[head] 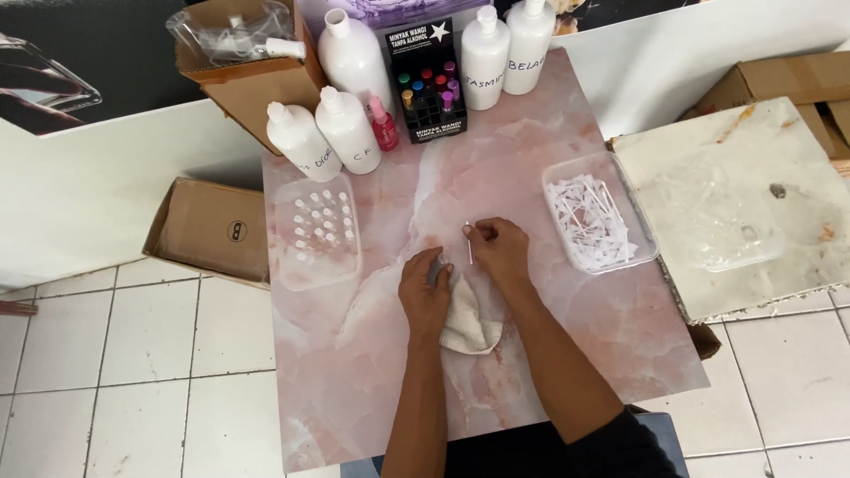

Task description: Assembling perfume testing samples by inserting white strips into small plastic bases.

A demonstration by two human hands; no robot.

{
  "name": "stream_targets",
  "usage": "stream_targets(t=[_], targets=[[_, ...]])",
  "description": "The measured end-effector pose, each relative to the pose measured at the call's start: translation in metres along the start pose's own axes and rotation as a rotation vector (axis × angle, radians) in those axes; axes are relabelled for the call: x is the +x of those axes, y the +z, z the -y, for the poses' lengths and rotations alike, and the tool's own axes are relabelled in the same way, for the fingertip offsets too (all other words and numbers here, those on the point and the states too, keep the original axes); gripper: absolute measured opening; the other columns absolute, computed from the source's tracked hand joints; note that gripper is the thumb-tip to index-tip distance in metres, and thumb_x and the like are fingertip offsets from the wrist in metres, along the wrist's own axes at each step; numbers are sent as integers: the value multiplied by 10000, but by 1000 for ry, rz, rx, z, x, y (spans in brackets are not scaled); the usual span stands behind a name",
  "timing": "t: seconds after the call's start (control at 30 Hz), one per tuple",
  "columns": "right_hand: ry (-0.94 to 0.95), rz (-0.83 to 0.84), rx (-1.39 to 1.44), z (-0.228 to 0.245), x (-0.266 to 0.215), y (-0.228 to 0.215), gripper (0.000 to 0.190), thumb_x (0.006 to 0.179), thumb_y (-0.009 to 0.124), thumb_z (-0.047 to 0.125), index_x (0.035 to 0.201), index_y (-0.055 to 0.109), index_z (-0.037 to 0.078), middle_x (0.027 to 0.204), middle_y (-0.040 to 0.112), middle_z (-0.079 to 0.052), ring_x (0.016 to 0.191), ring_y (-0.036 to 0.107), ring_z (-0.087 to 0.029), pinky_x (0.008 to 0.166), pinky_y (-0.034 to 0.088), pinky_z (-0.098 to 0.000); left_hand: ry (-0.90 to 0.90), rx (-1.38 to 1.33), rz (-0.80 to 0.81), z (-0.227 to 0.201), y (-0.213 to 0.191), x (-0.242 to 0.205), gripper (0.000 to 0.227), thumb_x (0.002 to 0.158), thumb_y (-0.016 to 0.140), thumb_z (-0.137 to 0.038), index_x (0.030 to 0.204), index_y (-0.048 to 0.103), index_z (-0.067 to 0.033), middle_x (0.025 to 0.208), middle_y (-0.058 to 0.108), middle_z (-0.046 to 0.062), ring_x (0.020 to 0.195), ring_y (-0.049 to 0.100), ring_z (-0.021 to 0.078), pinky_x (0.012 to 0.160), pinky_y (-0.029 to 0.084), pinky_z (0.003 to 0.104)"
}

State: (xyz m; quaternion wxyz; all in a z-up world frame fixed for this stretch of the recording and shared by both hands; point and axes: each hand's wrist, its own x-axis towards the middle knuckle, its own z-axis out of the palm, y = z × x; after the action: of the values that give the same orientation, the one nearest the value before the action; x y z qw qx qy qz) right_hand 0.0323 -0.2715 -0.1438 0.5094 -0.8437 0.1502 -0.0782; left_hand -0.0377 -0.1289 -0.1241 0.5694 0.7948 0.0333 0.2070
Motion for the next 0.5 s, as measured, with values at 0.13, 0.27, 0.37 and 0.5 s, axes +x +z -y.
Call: stream_targets(t=[0.13, 0.27, 0.37, 0.5], targets=[[-185, -97, 9, -3, -10, -2, 221, 763, 877, 247, 915, 806, 104, 734, 699, -83, 640, 699, -225, 582, 567, -319, 1, 30, -8, 7, 2, -1, 330, 853, 800, 10, 1173, 756, -57, 1088, 727, 98, 1061, 670, 247, 963, 540, 384], [-491, 6, 126, 6, -43, -27, 117, 875, 832, 177, 868, 752, 92, 709, 650, -88, 632, 659, -246, 577, 520, -335, -9, 39, -20, 3, -1, 4, 321, 857, 810, -17, 1170, 757, -63, 1078, 741, 99, 1041, 677, 251, 951, 550, 395], [-377, 372, 53, 34, -73, -63, 295, 790, 857, 251, 986, 756, 54, 863, 681, -171, 732, 666, -291, 682, 530, -410, 7, 14, -41, 7, 1, 5, 333, 856, 808, -18, 1179, 752, -73, 1064, 740, 102, 1019, 682, 259, 924, 559, 393], [-390, 557, -192, 27, -92, -66, 471, 814, 815, 309, 1215, 719, 82, 1138, 653, -195, 992, 693, -398, 838, 562, -477, 2, -46, -64, 3, -2, 5, 351, 852, 791, 15, 1191, 740, -60, 1044, 724, 108, 974, 684, 243, 891, 571, 369]])
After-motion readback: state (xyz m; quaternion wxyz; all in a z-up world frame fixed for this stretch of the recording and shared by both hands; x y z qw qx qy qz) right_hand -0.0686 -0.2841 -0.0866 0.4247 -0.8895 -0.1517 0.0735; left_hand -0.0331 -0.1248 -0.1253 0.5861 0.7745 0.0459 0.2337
